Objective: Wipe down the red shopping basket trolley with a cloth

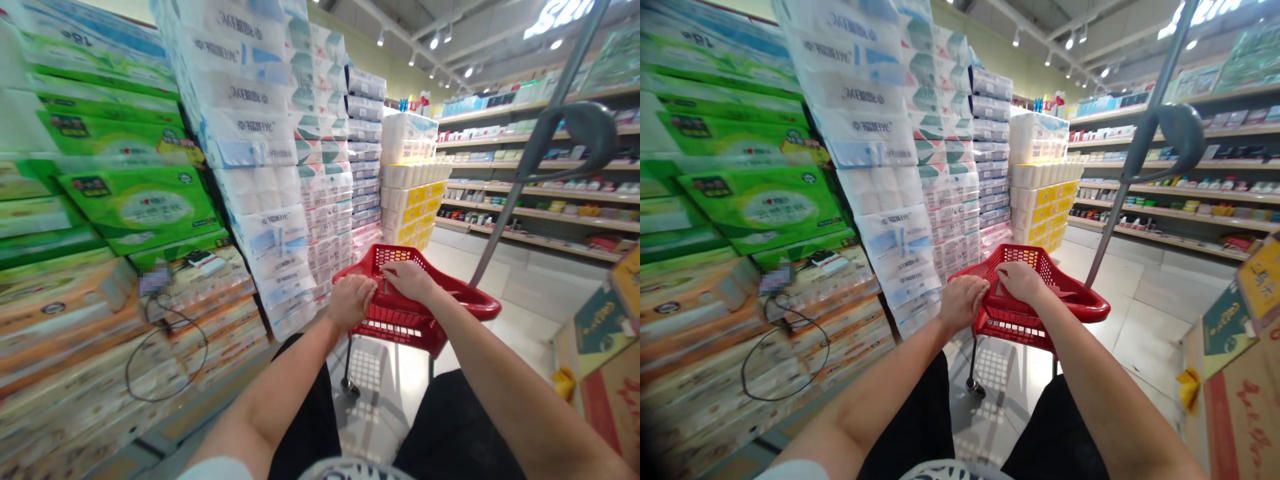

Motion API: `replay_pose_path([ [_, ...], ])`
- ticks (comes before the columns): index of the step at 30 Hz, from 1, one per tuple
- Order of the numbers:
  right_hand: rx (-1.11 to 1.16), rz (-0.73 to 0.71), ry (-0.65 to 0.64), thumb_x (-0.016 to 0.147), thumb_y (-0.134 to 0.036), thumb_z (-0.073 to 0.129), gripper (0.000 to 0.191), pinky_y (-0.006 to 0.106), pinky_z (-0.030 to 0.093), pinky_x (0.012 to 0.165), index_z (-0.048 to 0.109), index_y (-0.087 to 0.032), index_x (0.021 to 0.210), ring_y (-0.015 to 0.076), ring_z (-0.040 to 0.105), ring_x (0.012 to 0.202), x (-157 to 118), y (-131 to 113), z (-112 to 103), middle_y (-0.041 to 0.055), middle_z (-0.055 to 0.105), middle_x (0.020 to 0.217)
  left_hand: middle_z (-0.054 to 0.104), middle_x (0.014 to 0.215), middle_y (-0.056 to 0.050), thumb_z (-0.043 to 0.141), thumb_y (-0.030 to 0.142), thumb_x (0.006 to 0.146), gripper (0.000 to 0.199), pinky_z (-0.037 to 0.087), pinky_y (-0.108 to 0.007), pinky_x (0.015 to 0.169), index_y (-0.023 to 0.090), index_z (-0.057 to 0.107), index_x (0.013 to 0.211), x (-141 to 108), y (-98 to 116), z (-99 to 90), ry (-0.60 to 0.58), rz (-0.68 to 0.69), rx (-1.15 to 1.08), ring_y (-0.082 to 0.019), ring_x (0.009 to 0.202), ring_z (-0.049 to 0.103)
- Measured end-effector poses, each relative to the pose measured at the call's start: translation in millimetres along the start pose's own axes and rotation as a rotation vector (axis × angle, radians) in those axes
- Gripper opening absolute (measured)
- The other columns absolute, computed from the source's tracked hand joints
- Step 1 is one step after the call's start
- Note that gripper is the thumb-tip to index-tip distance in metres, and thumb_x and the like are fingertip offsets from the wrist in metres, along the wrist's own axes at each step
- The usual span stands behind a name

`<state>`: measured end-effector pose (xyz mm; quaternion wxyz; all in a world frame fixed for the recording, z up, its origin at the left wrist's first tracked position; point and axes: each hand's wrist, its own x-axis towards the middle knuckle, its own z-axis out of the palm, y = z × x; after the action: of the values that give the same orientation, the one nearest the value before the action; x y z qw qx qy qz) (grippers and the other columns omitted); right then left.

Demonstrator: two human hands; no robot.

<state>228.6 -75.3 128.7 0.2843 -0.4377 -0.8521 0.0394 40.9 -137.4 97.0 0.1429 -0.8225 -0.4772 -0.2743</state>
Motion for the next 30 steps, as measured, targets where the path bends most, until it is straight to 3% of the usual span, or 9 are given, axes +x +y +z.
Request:
replay_pose_path([
  [4, 0.004, -0.016, 0.004, 0.088, -0.019, 0.053, 0.022, 0.028, 0.046, 0.088, 0.074, -0.025, 0.091, 0.0197, 0.066, 0.094, 1, -2, 2, 0.0024, 0.074, 0.096, 0.068, 0.093, -0.008, 0.024, 0.036, 0.098, 0.046, 0.044, -0.035, 0.08, 0.02, 0.067, 0.092, 25, -9, -7.6, -0.248, -0.19, 0.092, -0.022, 0.089, 0.061],
  [7, -0.005, -0.044, 0.023, 0.089, -0.02, 0.052, 0.023, 0.028, 0.046, 0.088, 0.074, -0.025, 0.092, 0.0195, 0.067, 0.094, 2, -4, 3, 0.0026, 0.074, 0.099, 0.069, 0.089, -0.01, 0.034, 0.033, 0.095, 0.038, 0.044, -0.033, 0.074, 0.018, 0.068, 0.087, 42, -15, -10.7, -0.398, -0.184, 0.123, -0.022, 0.084, 0.063],
  [14, -0.035, -0.03, 0.001, 0.091, -0.022, 0.049, 0.024, 0.027, 0.046, 0.09, 0.073, -0.023, 0.097, 0.018, 0.067, 0.097, 1, -5, 2, 0.003, 0.073, 0.104, 0.065, 0.102, -0.007, 0.022, 0.035, 0.099, 0.043, 0.04, -0.035, 0.092, 0.02, 0.062, 0.105, -6, -23, -0.3, 0.057, 0.011, 0.007, -0.019, 0.101, 0.056],
  [16, -0.045, -0.028, -0.004, 0.092, -0.023, 0.048, 0.025, 0.026, 0.046, 0.09, 0.072, -0.023, 0.097, 0.0173, 0.067, 0.097, 1, -6, 2, 0.0029, 0.073, 0.104, 0.066, 0.095, -0.007, 0.018, 0.033, 0.1, 0.048, 0.042, -0.033, 0.085, 0.02, 0.064, 0.097, 0, -28, -3.7, -0.024, -0.078, 0.03, -0.019, 0.094, 0.059],
  [18, -0.055, -0.026, -0.006, 0.092, -0.023, 0.048, 0.025, 0.025, 0.046, 0.089, 0.073, -0.023, 0.095, 0.0165, 0.067, 0.096, 1, -8, 2, 0.0026, 0.073, 0.103, 0.067, 0.089, -0.006, 0.016, 0.031, 0.1, 0.051, 0.043, -0.031, 0.073, 0.021, 0.065, 0.091, 18, -32, -9.3, -0.227, -0.162, 0.053, -0.018, 0.084, 0.061],
  [22, -0.071, -0.028, -0.01, 0.093, -0.024, 0.047, 0.025, 0.023, 0.046, 0.087, 0.073, -0.023, 0.094, 0.0156, 0.067, 0.095, 1, -11, 2, 0.0022, 0.073, 0.102, 0.068, 0.086, -0.008, 0.037, 0.032, 0.094, 0.033, 0.043, -0.032, 0.068, 0.018, 0.066, 0.086, 43, -30, -15.0, -0.403, -0.086, 0.136, -0.021, 0.079, 0.062],
  [24, -0.087, -0.026, -0.011, 0.093, -0.024, 0.047, 0.026, 0.023, 0.046, 0.088, 0.073, -0.023, 0.095, 0.0157, 0.066, 0.096, 1, -12, 2, 0.0027, 0.073, 0.103, 0.068, 0.091, -0.01, 0.033, 0.031, 0.096, 0.036, 0.043, -0.033, 0.072, 0.016, 0.065, 0.091, 36, -23, -11.6, -0.343, -0.075, 0.169, -0.021, 0.083, 0.062],
  [28, -0.127, -0.011, -0.008, 0.094, -0.024, 0.046, 0.026, 0.024, 0.045, 0.089, 0.072, -0.022, 0.098, 0.016, 0.066, 0.097, 0, -12, -3, 0.0032, 0.073, 0.105, 0.065, 0.102, -0.009, 0.023, 0.035, 0.1, 0.042, 0.039, -0.036, 0.087, 0.019, 0.062, 0.103, 2, -8, -1.2, 0.006, -0.067, 0.114, -0.021, 0.098, 0.056],
  [30, -0.134, -0.006, -0.007, 0.094, -0.025, 0.046, 0.027, 0.024, 0.045, 0.088, 0.072, -0.021, 0.1, 0.0162, 0.066, 0.097, -1, -14, -6, 0.0031, 0.073, 0.105, 0.065, 0.104, -0.007, 0.024, 0.037, 0.1, 0.041, 0.038, -0.036, 0.089, 0.022, 0.061, 0.106, -3, -7, -0.4, 0.06, -0.087, 0.066, -0.021, 0.1, 0.055],
])
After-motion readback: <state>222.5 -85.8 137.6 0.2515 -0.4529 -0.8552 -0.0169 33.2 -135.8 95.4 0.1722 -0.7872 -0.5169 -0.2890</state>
